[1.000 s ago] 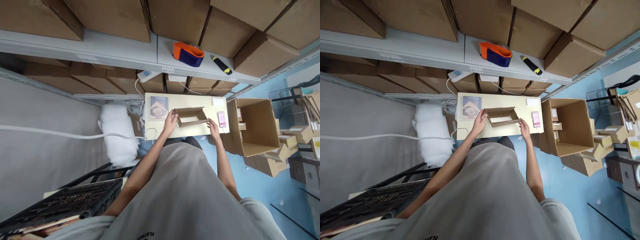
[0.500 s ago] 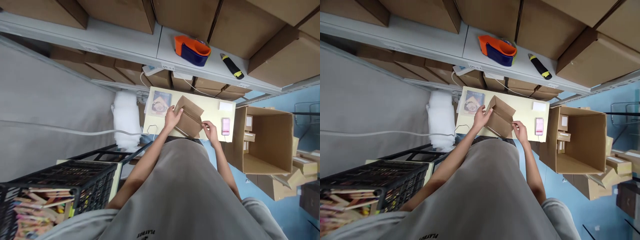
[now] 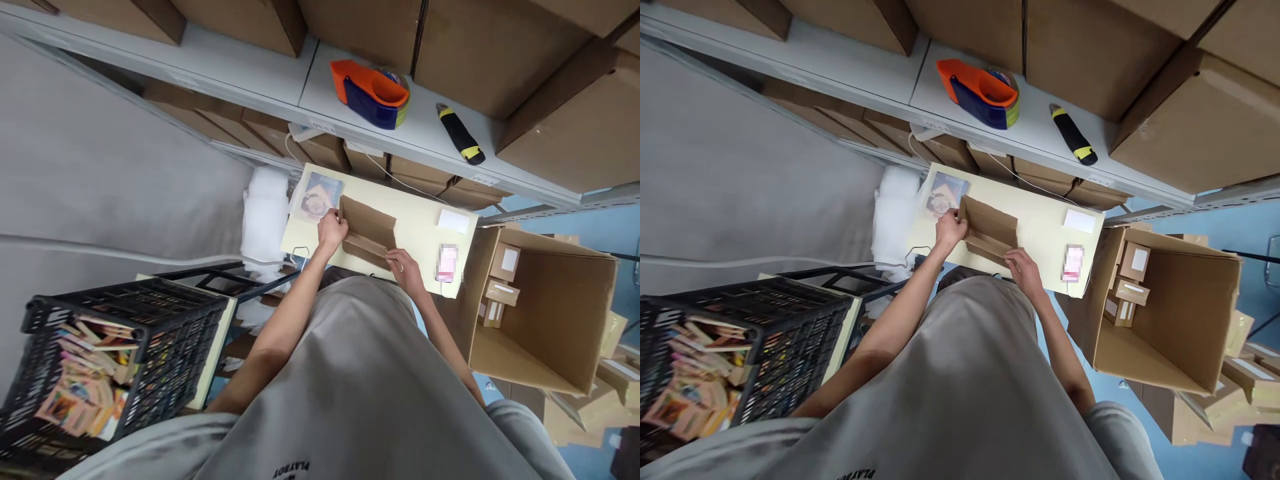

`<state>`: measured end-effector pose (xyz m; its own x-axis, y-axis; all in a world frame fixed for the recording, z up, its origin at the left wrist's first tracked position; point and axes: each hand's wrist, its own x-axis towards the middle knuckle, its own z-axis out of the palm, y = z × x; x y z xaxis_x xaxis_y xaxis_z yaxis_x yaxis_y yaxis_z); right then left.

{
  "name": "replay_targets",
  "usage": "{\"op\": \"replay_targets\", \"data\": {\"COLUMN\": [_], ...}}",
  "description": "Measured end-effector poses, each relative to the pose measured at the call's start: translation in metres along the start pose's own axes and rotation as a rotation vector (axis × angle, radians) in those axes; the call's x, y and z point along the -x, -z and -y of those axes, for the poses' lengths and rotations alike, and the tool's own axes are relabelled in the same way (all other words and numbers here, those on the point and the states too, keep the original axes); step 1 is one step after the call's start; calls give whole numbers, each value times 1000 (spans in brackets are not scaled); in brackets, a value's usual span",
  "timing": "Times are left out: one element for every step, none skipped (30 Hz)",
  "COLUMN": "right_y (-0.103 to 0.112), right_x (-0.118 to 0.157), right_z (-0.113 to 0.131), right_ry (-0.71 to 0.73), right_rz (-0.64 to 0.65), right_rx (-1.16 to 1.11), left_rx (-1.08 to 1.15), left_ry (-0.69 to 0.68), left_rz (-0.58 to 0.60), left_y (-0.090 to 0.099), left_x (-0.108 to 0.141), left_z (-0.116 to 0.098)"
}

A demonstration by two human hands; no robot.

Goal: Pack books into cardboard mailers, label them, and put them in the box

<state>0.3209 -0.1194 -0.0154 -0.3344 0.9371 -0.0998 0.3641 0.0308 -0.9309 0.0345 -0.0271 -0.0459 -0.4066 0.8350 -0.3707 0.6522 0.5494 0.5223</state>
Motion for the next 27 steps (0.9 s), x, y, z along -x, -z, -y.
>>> {"op": "replay_targets", "data": {"right_y": [0, 0, 0, 1, 1, 2, 2, 2, 3, 3, 3, 3, 4, 5, 5, 6, 7, 7, 6, 5, 3, 1, -2, -4, -7, -10, -13], "right_x": [1, 2, 3, 3, 3, 2, 1, 0, -2, -4, -6, -7, -7, -7, -6, -3, 0, 3, 7, 12, 16, 21, 25, 28, 31, 32, 32], "right_z": [-1, -3, -4, -7, -9, -12, -16, -19, -22, -25, -27, -29, -30, -30, -29, -28, -27, -25, -23, -22, -21, -20, -20, -20, -21, -23, -26], "right_ry": [6, 11, 12, 7, -3, -20, -44, -70, -97, -122, -145, -163, -177, -184, -185, -179, -166, -150, -136, -127, -125, -130, -141, -153, -167, -183, -201], "right_rz": [10, 17, 18, 7, -16, -47, -81, -115, -147, -176, -203, -226, -246, -257, -256, -245, -226, -205, -187, -174, -171, -177, -188, -201, -215, -231, -250], "right_rx": [0, -1, -2, -1, 2, 10, 22, 39, 56, 73, 86, 94, 96, 96, 97, 100, 106, 113, 118, 120, 119, 119, 121, 126, 136, 149, 166], "left_rx": [-12, -18, -18, -14, -4, 11, 31, 53, 74, 92, 107, 117, 126, 134, 143, 154, 166, 181, 197, 213, 228, 236, 236, 228, 212, 190, 163], "left_ry": [-17, -49, -93, -140, -184, -219, -246, -266, -284, -303, -323, -345, -368, -390, -408, -418, -421, -418, -412, -408, -414, -434, -468, -511, -558, -601, -636], "left_rz": [9, 20, 32, 42, 49, 52, 55, 58, 63, 70, 77, 86, 96, 106, 117, 129, 141, 152, 165, 183, 206, 232, 263, 299, 333, 363, 387], "left_y": [3, 7, 10, 12, 14, 14, 13, 11, 9, 5, 2, -1, -3, -4, -5, -5, -4, -3, -2, -1, 0, 1, 1, 1, 1, 0, 0], "left_x": [4, 8, 13, 19, 25, 30, 36, 41, 45, 48, 50, 52, 53, 53, 52, 51, 49, 47, 45, 43, 42, 41, 41, 41, 42, 43, 45], "left_z": [0, 0, 0, 1, 2, 3, 4, 5, 6, 7, 8, 8, 9, 10, 11, 13, 14, 17, 19, 22, 25, 27, 30, 32, 34, 36, 39]}}
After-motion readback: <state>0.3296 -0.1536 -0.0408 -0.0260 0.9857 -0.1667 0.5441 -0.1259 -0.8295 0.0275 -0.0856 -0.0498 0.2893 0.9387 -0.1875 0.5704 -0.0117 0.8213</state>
